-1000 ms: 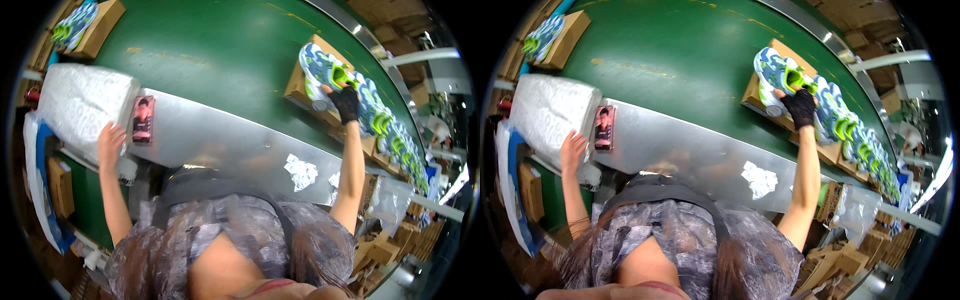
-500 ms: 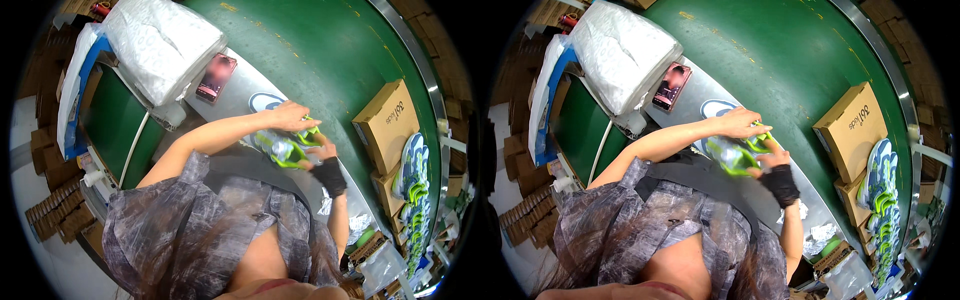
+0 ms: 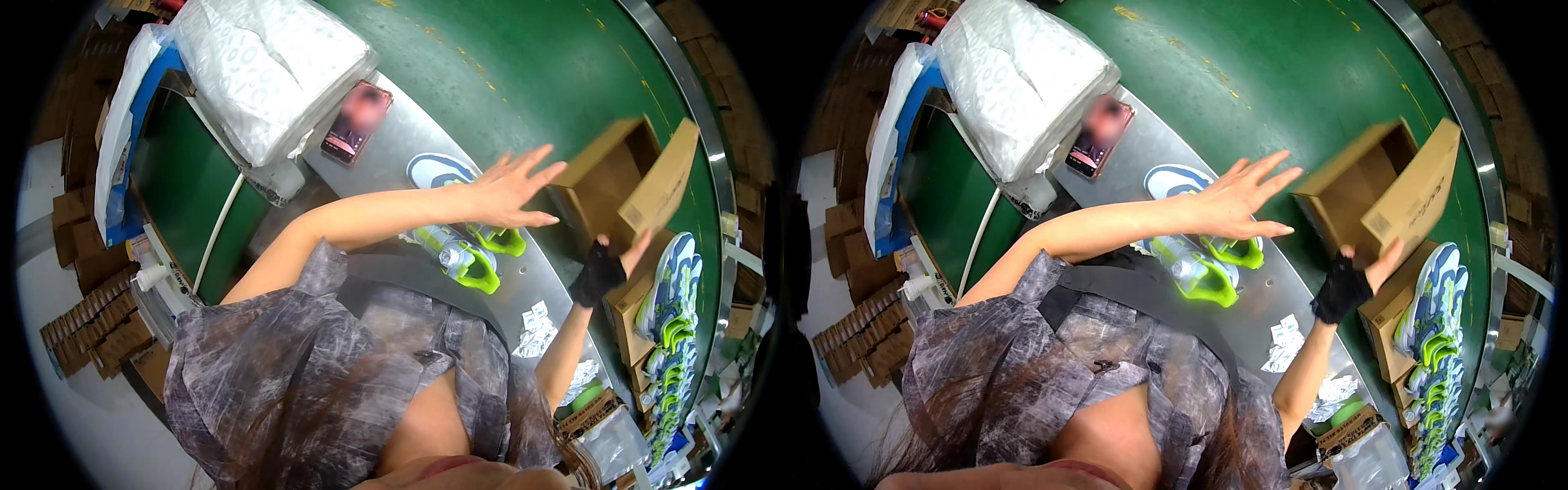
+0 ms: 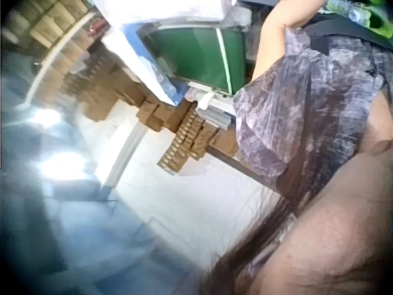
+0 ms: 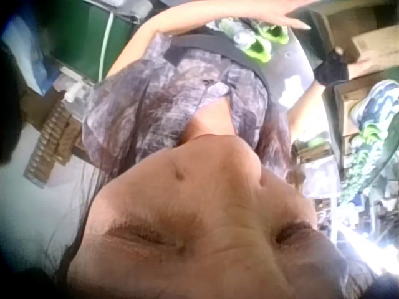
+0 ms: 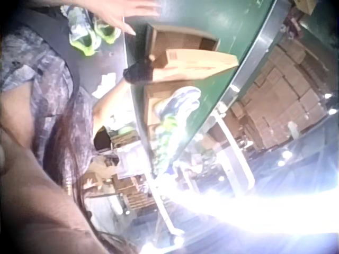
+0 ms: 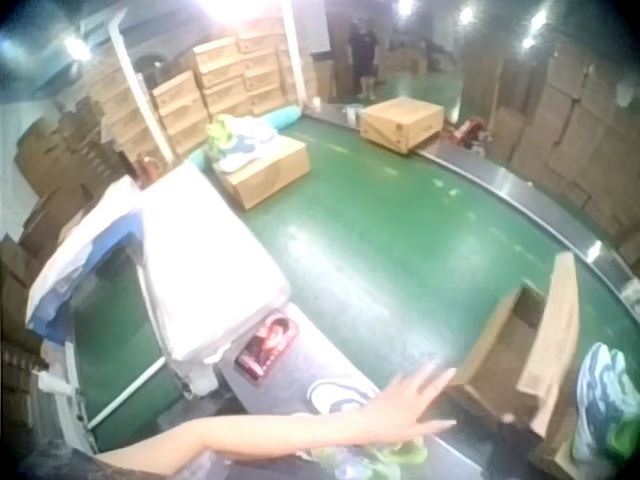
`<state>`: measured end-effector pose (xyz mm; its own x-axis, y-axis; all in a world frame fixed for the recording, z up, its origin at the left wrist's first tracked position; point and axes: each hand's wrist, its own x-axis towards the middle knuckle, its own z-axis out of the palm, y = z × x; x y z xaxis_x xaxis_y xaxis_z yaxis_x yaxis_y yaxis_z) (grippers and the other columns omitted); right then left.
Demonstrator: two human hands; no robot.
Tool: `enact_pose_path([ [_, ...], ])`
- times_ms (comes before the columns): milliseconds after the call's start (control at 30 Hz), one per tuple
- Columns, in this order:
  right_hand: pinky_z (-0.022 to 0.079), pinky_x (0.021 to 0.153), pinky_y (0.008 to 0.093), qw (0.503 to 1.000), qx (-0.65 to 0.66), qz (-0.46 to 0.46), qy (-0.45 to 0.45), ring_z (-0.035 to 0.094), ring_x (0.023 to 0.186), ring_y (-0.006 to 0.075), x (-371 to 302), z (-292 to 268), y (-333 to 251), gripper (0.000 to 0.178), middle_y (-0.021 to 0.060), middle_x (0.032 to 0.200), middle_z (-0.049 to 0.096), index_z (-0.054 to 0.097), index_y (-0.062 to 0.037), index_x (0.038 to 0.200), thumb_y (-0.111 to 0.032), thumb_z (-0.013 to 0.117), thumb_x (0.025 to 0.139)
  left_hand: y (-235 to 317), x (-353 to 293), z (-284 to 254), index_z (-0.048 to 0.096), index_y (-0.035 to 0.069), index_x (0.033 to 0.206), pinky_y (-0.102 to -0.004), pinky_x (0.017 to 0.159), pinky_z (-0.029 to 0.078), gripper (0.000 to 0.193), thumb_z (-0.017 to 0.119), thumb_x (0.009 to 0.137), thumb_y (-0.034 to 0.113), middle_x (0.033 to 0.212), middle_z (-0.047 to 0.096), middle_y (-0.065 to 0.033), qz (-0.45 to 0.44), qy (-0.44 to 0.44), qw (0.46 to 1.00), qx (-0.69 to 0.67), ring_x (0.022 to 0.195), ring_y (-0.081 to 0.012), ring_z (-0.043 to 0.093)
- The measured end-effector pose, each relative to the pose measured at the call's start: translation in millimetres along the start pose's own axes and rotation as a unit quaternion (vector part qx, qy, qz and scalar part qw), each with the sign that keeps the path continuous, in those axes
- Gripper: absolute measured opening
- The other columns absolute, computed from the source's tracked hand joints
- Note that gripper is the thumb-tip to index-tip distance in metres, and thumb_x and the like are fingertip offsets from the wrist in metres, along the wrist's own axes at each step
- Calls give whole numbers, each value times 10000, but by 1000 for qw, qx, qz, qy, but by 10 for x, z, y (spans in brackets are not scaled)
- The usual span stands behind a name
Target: The person repeatedly places pairs of blue and green sneakers into cardboard boxes lined with white tissue paper. They fold the tissue over the shoes, close the box flaps, and move the packed boxes aside. The process is repeated for multiple pairs of shoes.
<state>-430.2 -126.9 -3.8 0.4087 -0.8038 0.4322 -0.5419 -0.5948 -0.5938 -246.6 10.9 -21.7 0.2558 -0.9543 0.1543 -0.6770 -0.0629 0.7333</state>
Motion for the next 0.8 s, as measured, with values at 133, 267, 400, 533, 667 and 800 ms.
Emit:
enact_pose_path([
  [133,463,798,363,908,349,192,131,554,931,235,-98,-562,-95,492,139,1024,570,472,-28,1126,-17,670,676,-94,101,8,331,98,1319,-569,985,218,681,484,810,524,1386,211,-217,117,-7,987,107,1271,-370,247],
  [267,484,700,310,650,624,432,39,584,857,225,-612,-764,1089,395,136,950,590,491,-54,1126,-142,613,761,-655,-72,-127,623,17,822,-366,738,384,527,451,823,515,863,596,-123,22,-102,966,235,850,-253,547],
  [400,441,742,358,915,169,350,-106,531,862,265,-1921,-351,1205,401,124,958,550,502,-26,1114,-237,590,786,-799,-184,-431,596,14,854,-370,797,399,370,562,800,378,886,595,-123,65,21,989,133,906,-263,544],
  [533,411,771,397,945,-203,237,-97,499,895,304,-2352,70,670,372,149,943,521,518,5,1067,-256,555,805,-760,-505,-548,578,15,872,-366,830,406,232,626,775,219,886,596,-117,73,167,983,33,940,-272,544],
  [667,401,784,383,951,-184,229,-99,500,844,290,-2438,42,726,251,149,879,519,547,7,992,-171,513,818,-912,-1061,-824,590,5,887,-307,682,457,157,593,808,141,867,597,-119,0,222,975,22,774,-228,585],
  [800,425,716,368,979,-63,192,1,524,748,285,-2166,-107,430,168,157,827,550,564,9,875,-142,493,856,-1163,-1314,-1636,591,1,896,-361,638,467,171,527,836,148,797,601,-156,-222,302,927,-18,707,-261,605],
])
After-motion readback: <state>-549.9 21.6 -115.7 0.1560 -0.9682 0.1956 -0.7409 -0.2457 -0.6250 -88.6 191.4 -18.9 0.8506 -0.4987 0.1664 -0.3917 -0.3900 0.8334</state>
